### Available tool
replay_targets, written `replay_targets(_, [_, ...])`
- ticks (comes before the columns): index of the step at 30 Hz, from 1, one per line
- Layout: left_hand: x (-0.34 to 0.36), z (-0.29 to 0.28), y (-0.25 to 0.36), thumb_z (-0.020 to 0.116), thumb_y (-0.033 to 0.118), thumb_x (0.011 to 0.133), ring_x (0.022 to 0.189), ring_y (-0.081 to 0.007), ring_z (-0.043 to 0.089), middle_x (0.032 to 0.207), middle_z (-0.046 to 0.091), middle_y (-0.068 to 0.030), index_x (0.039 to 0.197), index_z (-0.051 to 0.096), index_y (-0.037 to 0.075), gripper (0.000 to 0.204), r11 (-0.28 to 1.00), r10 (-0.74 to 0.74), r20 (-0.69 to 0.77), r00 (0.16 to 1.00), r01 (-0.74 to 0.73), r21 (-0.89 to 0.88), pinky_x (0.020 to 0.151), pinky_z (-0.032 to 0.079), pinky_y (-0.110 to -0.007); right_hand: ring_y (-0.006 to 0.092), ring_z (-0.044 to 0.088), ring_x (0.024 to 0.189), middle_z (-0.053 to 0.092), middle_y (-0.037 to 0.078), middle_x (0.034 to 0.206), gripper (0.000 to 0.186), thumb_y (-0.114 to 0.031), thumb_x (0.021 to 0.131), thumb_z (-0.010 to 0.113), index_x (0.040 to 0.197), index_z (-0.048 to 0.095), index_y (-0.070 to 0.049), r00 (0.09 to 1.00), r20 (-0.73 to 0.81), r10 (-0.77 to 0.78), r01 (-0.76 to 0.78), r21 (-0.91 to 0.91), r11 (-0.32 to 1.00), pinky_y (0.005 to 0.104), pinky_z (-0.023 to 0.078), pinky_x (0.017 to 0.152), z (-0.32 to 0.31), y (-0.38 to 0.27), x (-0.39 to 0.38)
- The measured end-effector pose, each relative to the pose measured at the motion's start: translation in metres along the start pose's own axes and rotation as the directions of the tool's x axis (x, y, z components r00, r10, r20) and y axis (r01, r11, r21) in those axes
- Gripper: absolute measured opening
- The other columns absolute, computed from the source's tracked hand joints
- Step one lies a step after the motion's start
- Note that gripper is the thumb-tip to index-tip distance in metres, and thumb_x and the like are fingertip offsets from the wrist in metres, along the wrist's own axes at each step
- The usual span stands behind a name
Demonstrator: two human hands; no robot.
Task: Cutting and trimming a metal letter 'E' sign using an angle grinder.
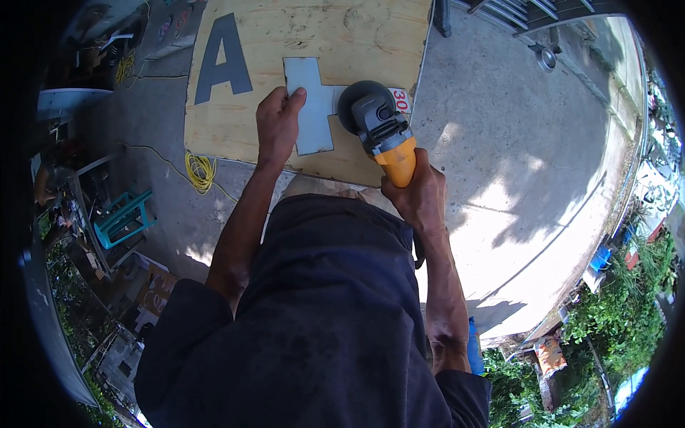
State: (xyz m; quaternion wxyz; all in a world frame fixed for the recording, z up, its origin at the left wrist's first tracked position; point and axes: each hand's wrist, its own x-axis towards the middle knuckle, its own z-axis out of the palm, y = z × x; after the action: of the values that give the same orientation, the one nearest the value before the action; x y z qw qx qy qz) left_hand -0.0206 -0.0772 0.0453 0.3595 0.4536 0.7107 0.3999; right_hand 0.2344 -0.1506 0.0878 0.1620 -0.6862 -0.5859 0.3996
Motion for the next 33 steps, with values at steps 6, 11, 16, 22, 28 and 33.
replay_targets(6, [-0.003, 0.002, -0.005, 0.071, 0.023, 0.096, 0.056, -0.0148, 0.038, 0.059, 0.046, -0.0081, 0.072, 0.046, 0.001, 0.041, 0.999, 0.051, -0.009, 0.999, -0.051, -0.013, 0.054, 0.039, -0.035, 0.0398, 0.074, 0.084, 0.074, 0.021, 0.091, 0.047, -0.020, 0.073, 0.080, 0.111, 0.056, -0.003, 1.000, -0.007, -0.022, 0.022, -0.037, 0.999, 0.0463, 0.059, 0.076, 0.007, 0.006, 0.002])
replay_targets(11, [-0.005, 0.005, -0.007, 0.070, 0.023, 0.097, 0.056, -0.0145, 0.038, 0.058, 0.045, -0.0081, 0.073, 0.045, 0.001, 0.041, 0.997, 0.074, -0.017, 0.997, -0.074, -0.001, 0.054, 0.039, -0.034, 0.0401, 0.074, 0.084, 0.073, 0.022, 0.090, 0.047, -0.020, 0.074, 0.080, 0.110, 0.056, -0.003, 0.999, -0.041, 0.008, -0.012, -0.091, 0.996, 0.0464, 0.059, 0.075, 0.005, 0.018, -0.002])
replay_targets(16, [-0.007, 0.010, -0.005, 0.069, 0.023, 0.098, 0.056, -0.0143, 0.038, 0.057, 0.044, -0.0081, 0.074, 0.044, 0.001, 0.041, 0.995, 0.095, 0.010, 0.995, -0.095, -0.004, 0.053, 0.039, -0.034, 0.0412, 0.074, 0.085, 0.073, 0.023, 0.089, 0.047, -0.020, 0.074, 0.079, 0.110, 0.056, -0.002, 0.999, -0.046, 0.012, -0.012, 0.002, 1.000, 0.0464, 0.058, 0.074, 0.005, 0.009, -0.007])
replay_targets(22, [-0.008, 0.012, -0.007, 0.068, 0.024, 0.099, 0.055, -0.0143, 0.037, 0.057, 0.044, -0.0080, 0.074, 0.045, 0.002, 0.041, 0.994, 0.106, -0.005, 0.994, -0.106, -0.014, 0.052, 0.038, -0.035, 0.0413, 0.074, 0.086, 0.073, 0.023, 0.090, 0.047, -0.020, 0.073, 0.079, 0.110, 0.056, -0.003, 0.999, -0.019, 0.033, -0.033, 0.002, 0.999, 0.0465, 0.058, 0.075, 0.010, 0.002, -0.007])
replay_targets(28, [-0.009, 0.010, -0.011, 0.069, 0.025, 0.099, 0.054, -0.0144, 0.038, 0.056, 0.046, -0.0077, 0.075, 0.048, 0.001, 0.039, 0.993, 0.118, -0.007, 0.993, -0.118, 0.009, 0.051, 0.039, -0.035, 0.0398, 0.074, 0.085, 0.073, 0.022, 0.090, 0.046, -0.020, 0.074, 0.079, 0.110, 0.056, -0.003, 0.997, -0.053, 0.058, -0.059, -0.019, 0.998, 0.0458, 0.058, 0.075, 0.011, 0.012, -0.007])
replay_targets(33, [-0.011, 0.010, -0.006, 0.069, 0.025, 0.099, 0.053, -0.0139, 0.039, 0.057, 0.046, -0.0075, 0.076, 0.048, 0.002, 0.039, 0.993, 0.121, -0.014, 0.993, -0.121, -0.009, 0.052, 0.038, -0.035, 0.0394, 0.075, 0.084, 0.073, 0.023, 0.089, 0.046, -0.019, 0.074, 0.079, 0.110, 0.055, -0.003, 0.999, -0.046, 0.030, -0.030, 0.001, 1.000, 0.0458, 0.058, 0.075, 0.009, 0.005, -0.011])
